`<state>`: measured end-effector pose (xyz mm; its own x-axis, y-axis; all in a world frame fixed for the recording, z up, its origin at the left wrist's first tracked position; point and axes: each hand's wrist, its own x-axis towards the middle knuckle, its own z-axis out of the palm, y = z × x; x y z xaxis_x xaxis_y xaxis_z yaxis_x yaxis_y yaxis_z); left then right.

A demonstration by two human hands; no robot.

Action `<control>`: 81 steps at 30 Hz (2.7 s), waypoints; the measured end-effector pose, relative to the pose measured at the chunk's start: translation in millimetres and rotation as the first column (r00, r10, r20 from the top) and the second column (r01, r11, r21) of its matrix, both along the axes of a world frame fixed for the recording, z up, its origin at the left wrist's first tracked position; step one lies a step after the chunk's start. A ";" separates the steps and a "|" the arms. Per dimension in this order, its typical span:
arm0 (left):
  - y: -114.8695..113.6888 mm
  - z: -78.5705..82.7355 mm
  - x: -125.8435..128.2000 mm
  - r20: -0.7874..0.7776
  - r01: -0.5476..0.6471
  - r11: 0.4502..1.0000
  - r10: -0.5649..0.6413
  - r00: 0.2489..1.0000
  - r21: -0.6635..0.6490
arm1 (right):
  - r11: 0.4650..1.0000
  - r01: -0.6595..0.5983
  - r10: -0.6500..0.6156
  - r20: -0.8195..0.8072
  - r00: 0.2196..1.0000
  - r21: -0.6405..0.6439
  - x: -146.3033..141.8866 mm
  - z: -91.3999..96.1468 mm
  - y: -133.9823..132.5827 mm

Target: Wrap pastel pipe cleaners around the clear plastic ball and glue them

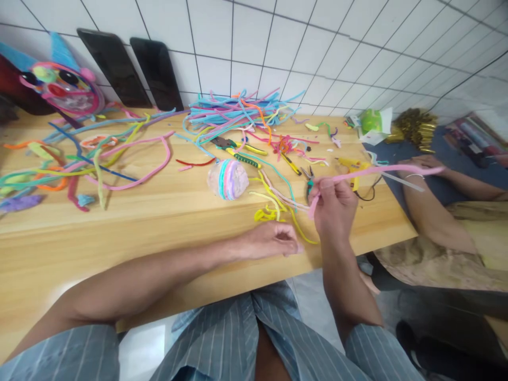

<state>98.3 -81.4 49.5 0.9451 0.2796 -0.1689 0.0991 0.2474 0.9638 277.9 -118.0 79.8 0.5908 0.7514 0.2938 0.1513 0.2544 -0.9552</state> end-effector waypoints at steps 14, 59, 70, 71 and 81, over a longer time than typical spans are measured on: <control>-3.7 5.1 6.8 -0.046 -0.281 0.939 0.278 0.960 -0.200 | 0.995 0.058 -0.036 0.241 0.970 -0.084 -25.3 -3.1 -12.6; -26.0 12.8 -7.0 0.063 0.018 0.880 -0.054 0.997 0.475 | 0.990 -0.032 -0.041 -0.492 0.870 -0.140 60.1 56.6 80.1; -2.9 40.7 -28.0 0.049 -0.016 0.707 -0.027 0.998 0.707 | 0.945 -0.322 0.259 -0.470 0.844 -0.056 89.7 95.6 78.7; -7.6 43.8 -28.0 0.076 -0.004 0.672 -0.077 0.994 0.741 | 0.942 -0.324 0.238 -0.509 0.827 -0.087 83.2 92.8 83.9; -12.1 11.9 -39.4 -0.242 0.116 0.653 0.107 0.964 0.748 | 0.917 -0.378 0.228 -0.607 0.761 -0.128 51.9 78.2 86.9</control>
